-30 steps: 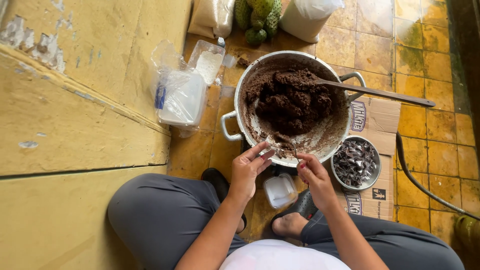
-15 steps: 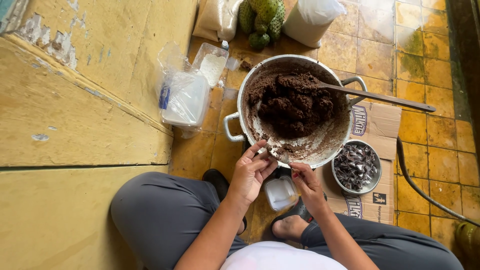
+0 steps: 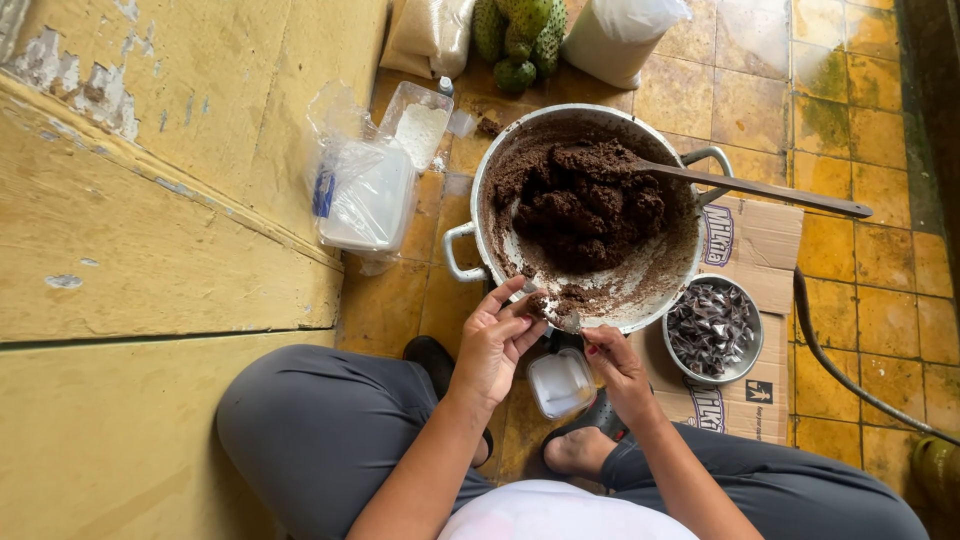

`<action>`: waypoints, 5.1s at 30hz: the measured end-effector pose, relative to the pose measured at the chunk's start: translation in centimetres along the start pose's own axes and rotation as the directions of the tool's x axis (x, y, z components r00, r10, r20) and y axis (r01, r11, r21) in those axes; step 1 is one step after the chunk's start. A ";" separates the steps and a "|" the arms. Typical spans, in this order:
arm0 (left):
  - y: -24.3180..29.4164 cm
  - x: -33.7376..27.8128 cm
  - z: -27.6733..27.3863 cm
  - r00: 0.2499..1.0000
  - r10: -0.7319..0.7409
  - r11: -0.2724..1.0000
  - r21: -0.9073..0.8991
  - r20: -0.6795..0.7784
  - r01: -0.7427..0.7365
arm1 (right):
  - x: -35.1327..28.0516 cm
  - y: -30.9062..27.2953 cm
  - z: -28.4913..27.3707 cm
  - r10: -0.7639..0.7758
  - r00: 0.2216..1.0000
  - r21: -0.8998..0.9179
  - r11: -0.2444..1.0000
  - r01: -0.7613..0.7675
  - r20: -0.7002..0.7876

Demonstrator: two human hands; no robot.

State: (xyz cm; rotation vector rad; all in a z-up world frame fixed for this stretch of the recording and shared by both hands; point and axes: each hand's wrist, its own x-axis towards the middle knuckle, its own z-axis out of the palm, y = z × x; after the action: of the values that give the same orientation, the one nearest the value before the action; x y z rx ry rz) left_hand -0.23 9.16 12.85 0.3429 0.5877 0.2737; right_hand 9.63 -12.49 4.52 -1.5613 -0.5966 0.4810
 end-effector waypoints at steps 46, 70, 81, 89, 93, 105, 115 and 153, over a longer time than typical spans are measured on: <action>-6.4 1.9 -3.3 0.990 0.029 0.968 0.252 -0.139 0.007 | 2.8 -4.1 4.0 0.541 0.838 0.436 0.771 -0.463 -0.067; -5.4 1.6 -2.3 0.992 0.003 0.878 0.475 -0.125 0.057 | 1.1 -4.4 2.4 0.071 0.996 -0.118 0.990 -0.077 -0.051; -5.1 0.5 -1.3 0.984 -0.158 0.972 0.191 0.086 0.140 | 2.4 -7.8 2.8 0.298 0.953 0.350 0.900 -0.260 -0.060; -3.7 -0.3 0.2 0.966 -0.153 0.982 0.139 0.209 0.125 | 2.3 -7.1 2.1 0.248 0.967 0.376 0.902 -0.210 -0.055; -3.8 -0.4 -0.2 0.959 -0.133 0.989 0.096 0.252 0.113 | 2.3 -8.3 2.2 0.130 0.991 0.323 0.940 -0.113 -0.031; -2.8 -1.2 0.4 0.955 -0.064 0.998 0.043 0.288 0.054 | 2.3 -10.8 2.7 -0.183 0.982 0.036 0.983 0.181 0.047; -3.5 -1.3 0.2 0.955 -0.019 0.999 0.039 0.295 0.008 | 2.0 -12.5 3.4 -0.235 0.972 -0.032 0.972 0.234 0.002; -3.2 -2.8 1.3 0.976 0.124 0.968 0.193 0.180 -0.159 | 1.8 -9.5 3.0 -0.116 0.988 0.349 0.926 0.145 -0.105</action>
State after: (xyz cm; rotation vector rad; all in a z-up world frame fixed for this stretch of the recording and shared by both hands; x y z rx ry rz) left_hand -1.25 4.95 13.98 0.6044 0.4273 0.3193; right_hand 8.33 -8.76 13.80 -1.1813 -0.5138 0.3963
